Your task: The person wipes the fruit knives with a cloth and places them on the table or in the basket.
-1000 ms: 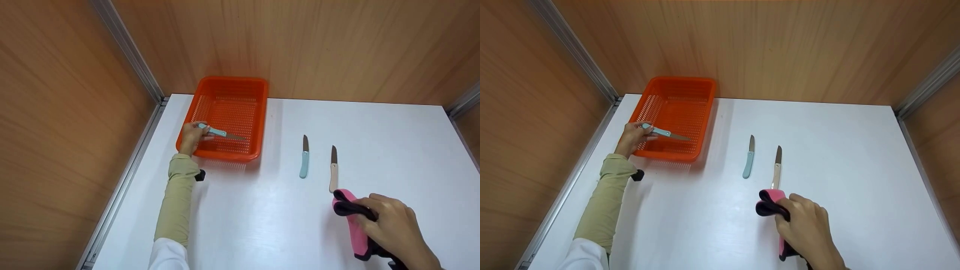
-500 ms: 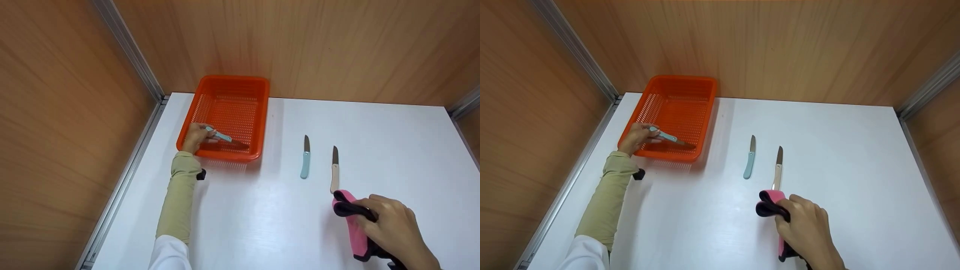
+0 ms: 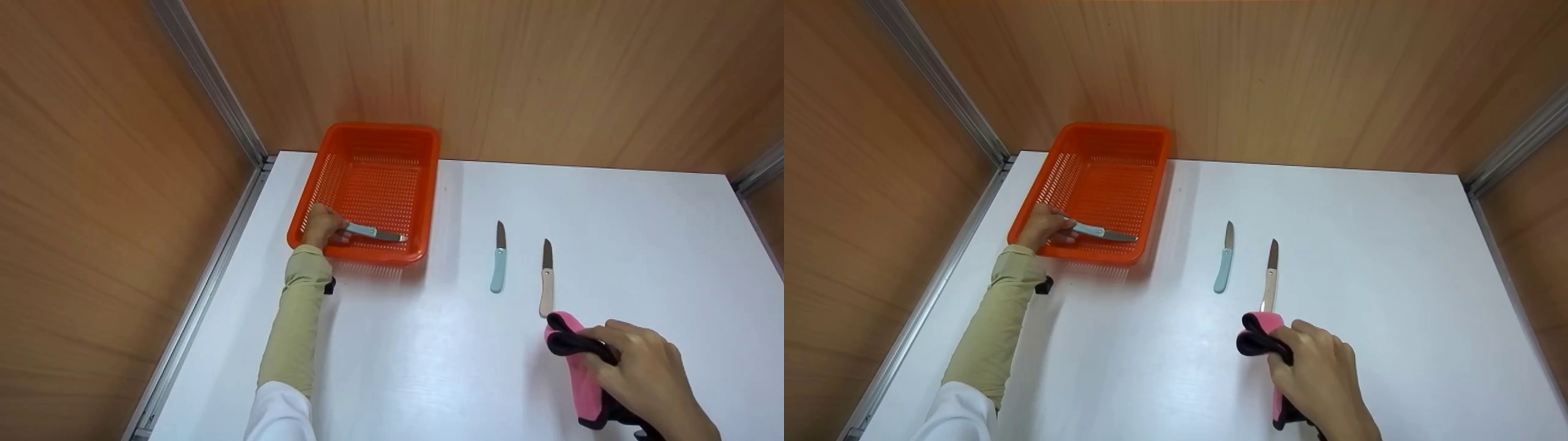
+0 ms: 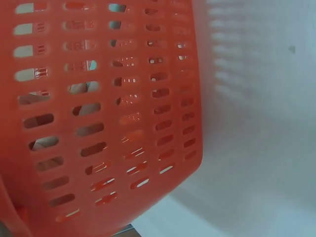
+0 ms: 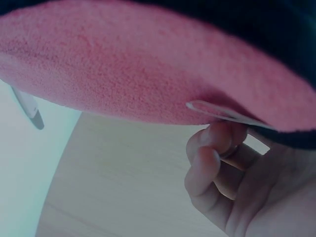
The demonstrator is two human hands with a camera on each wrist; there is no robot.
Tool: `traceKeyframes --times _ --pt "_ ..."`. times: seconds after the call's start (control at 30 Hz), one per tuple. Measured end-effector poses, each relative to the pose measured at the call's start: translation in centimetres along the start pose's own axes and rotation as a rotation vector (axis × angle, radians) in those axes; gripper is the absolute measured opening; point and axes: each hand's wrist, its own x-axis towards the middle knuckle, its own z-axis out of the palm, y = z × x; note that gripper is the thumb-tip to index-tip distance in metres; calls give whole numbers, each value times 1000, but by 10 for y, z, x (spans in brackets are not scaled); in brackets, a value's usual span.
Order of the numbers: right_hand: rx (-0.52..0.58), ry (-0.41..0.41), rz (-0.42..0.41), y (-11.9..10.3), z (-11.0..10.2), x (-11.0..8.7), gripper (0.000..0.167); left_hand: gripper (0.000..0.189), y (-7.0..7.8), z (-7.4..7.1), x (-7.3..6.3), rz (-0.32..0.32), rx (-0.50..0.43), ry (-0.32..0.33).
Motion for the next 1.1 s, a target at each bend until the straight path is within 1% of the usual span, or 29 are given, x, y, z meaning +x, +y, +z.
traceKeyframes --times 0.17,0.23,0.27,0.33,0.4,0.5,0.57,0.83,1.0,1.1 --pt "3 16 -6 1 0 0 23 20 2 3 2 16 186 67" --pt "2 16 -1 1 0 0 23 18 3 5 2 49 255 101" --pt "0 15 3 1 0 0 23 18 4 6 1 56 266 117" --pt "-3 6 14 1 0 0 22 16 4 7 -1 93 293 143" --pt "-7 -6 26 1 0 0 21 14 4 8 -3 148 308 167" --pt "-9 -21 40 1 -1 0 20 17 6 9 -7 225 300 188" --pt "-9 -28 48 1 -2 0 20 17 8 11 -11 268 267 201" --pt "-8 -16 51 1 -1 0 19 18 23 23 -40 446 19 198" --pt "-4 -17 60 1 -1 1 19 17 22 31 -58 526 -127 235" --pt "9 8 50 1 -1 0 22 19 20 36 -67 594 -191 255"
